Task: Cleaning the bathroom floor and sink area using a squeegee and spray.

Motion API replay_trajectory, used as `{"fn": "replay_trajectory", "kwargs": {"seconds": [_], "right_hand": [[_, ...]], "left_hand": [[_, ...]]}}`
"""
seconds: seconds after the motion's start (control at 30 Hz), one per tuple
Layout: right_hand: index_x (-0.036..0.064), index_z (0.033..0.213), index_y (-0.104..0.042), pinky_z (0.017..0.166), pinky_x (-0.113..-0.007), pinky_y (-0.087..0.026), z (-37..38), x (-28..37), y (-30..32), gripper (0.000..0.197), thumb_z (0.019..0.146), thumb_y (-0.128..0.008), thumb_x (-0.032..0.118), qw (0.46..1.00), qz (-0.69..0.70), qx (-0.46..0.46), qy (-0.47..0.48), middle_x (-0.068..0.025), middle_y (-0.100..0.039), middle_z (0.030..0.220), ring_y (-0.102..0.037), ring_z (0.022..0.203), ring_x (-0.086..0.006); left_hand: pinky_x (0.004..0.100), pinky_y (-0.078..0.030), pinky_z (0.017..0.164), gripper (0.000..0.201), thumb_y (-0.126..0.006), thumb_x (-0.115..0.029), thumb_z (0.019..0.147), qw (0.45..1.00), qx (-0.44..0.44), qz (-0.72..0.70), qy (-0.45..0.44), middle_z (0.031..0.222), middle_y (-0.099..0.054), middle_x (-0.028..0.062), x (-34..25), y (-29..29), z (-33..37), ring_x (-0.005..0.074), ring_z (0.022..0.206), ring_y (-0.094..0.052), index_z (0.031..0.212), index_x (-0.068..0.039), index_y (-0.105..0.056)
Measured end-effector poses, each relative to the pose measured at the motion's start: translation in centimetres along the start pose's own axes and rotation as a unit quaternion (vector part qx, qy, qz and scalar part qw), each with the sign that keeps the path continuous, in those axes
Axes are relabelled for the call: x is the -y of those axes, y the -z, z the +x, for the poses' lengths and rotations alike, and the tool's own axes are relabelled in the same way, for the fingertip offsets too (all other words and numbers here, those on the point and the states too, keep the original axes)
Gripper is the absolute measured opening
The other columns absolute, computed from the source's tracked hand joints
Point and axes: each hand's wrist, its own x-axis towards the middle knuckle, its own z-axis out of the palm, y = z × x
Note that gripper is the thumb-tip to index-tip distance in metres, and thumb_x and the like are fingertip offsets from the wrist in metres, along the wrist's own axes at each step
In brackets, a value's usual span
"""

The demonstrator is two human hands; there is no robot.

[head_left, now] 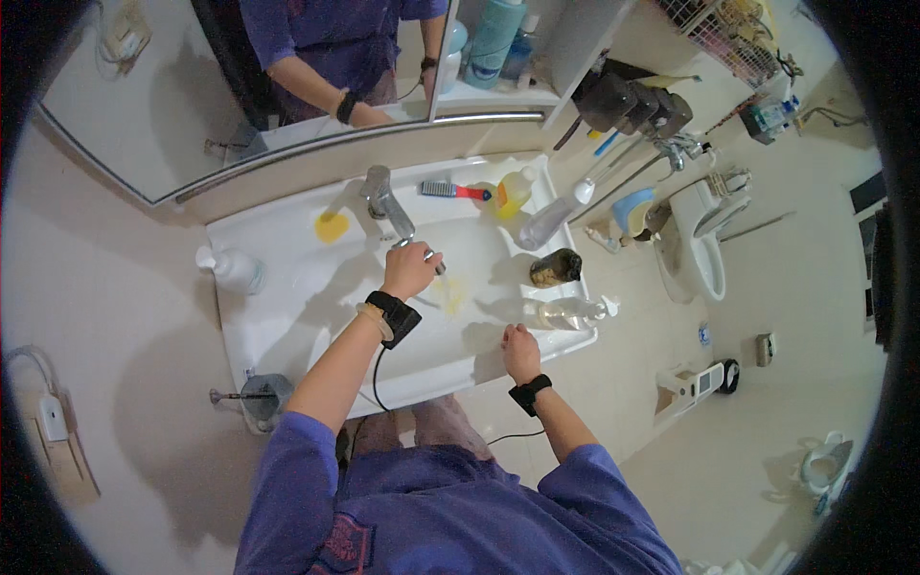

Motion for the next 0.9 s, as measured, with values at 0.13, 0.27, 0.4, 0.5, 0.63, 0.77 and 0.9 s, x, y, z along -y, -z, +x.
{"fn": "replay_trajectory", "kwargs": {"seconds": [0.13,0.27,0.4,0.5,0.63,0.77,0.9], "right_hand": [[0.0019,0.073,-0.053,0.060,-0.044,-0.047,2.7,-0.4,-0.6,0.004,0.072,-0.054,0.005,0.998,-0.061,0.029,0.014,-0.0182,-0.055,0.078,-0.057,0.071,-0.0365],[0.0021,0.079,-0.059,0.063,-0.041,-0.050,5.6,1.2,-2.3,0.010,0.077,-0.051,0.007,0.991,-0.106,0.069,-0.037,-0.0188,-0.058,0.085,-0.060,0.078,-0.0339],[0.0059,0.088,-0.063,0.070,-0.038,-0.052,7.2,1.6,-3.8,0.017,0.083,-0.047,0.010,0.941,-0.236,0.241,0.036,-0.0130,-0.061,0.094,-0.062,0.087,-0.0286],[0.0067,0.092,-0.063,0.072,-0.036,-0.052,8.6,2.0,-3.1,0.019,0.085,-0.046,0.011,0.945,-0.226,0.235,0.028,-0.0105,-0.062,0.094,-0.062,0.088,-0.0255],[0.0052,0.077,-0.061,0.064,-0.040,-0.050,13.1,-0.5,-4.2,0.016,0.082,-0.049,0.015,0.986,-0.152,0.023,0.064,-0.0140,-0.057,0.092,-0.059,0.074,-0.0302],[0.0039,0.089,-0.058,0.069,-0.040,-0.049,12.8,-0.4,-4.7,0.017,0.081,-0.047,0.014,0.989,-0.113,0.074,0.052,-0.0167,-0.057,0.092,-0.060,0.075,-0.0316],[0.0052,0.091,-0.059,0.071,-0.041,-0.048,9.5,-0.3,-3.7,0.018,0.082,-0.046,0.014,0.916,-0.271,0.287,0.067,-0.0146,-0.059,0.088,-0.060,0.079,-0.0313]], "left_hand": [[0.0411,-0.042,0.071,0.028,-0.060,-0.033,0.076,0.981,0.077,-0.123,0.127,0.072,-0.063,0.0119,-1.7,-1.1,1.5,0.0294,0.072,-0.060,0.074,-0.005,-0.061],[0.0371,-0.044,0.067,0.029,-0.058,-0.035,0.080,0.992,-0.011,-0.002,0.126,0.057,-0.062,0.0024,-2.0,-3.1,1.7,0.0226,0.067,-0.061,0.075,-0.006,-0.060],[0.0395,-0.041,0.073,0.032,-0.059,-0.036,0.079,0.990,-0.038,-0.031,0.133,0.064,-0.063,0.0081,-3.6,-3.5,2.3,0.0286,0.068,-0.059,0.076,-0.005,-0.061],[0.0425,-0.037,0.078,0.027,-0.060,-0.033,0.078,0.987,-0.086,-0.019,0.135,0.068,-0.063,0.0115,-4.5,-3.7,2.6,0.0309,0.068,-0.060,0.076,-0.006,-0.060],[0.0420,-0.037,0.077,0.033,-0.058,-0.038,0.078,0.990,-0.068,-0.021,0.126,0.070,-0.063,0.0117,-5.1,-4.3,3.3,0.0315,0.069,-0.059,0.078,-0.005,-0.061],[0.0404,-0.034,0.078,0.029,-0.059,-0.035,0.079,0.991,-0.097,0.051,0.072,0.065,-0.061,0.0134,-4.7,-4.7,2.8,0.0300,0.066,-0.059,0.078,-0.006,-0.057],[0.0379,-0.033,0.083,0.024,-0.061,-0.029,0.078,0.993,-0.077,0.070,0.050,0.062,-0.059,0.0119,-4.5,-4.2,2.1,0.0266,0.065,-0.059,0.078,-0.006,-0.057]]}}
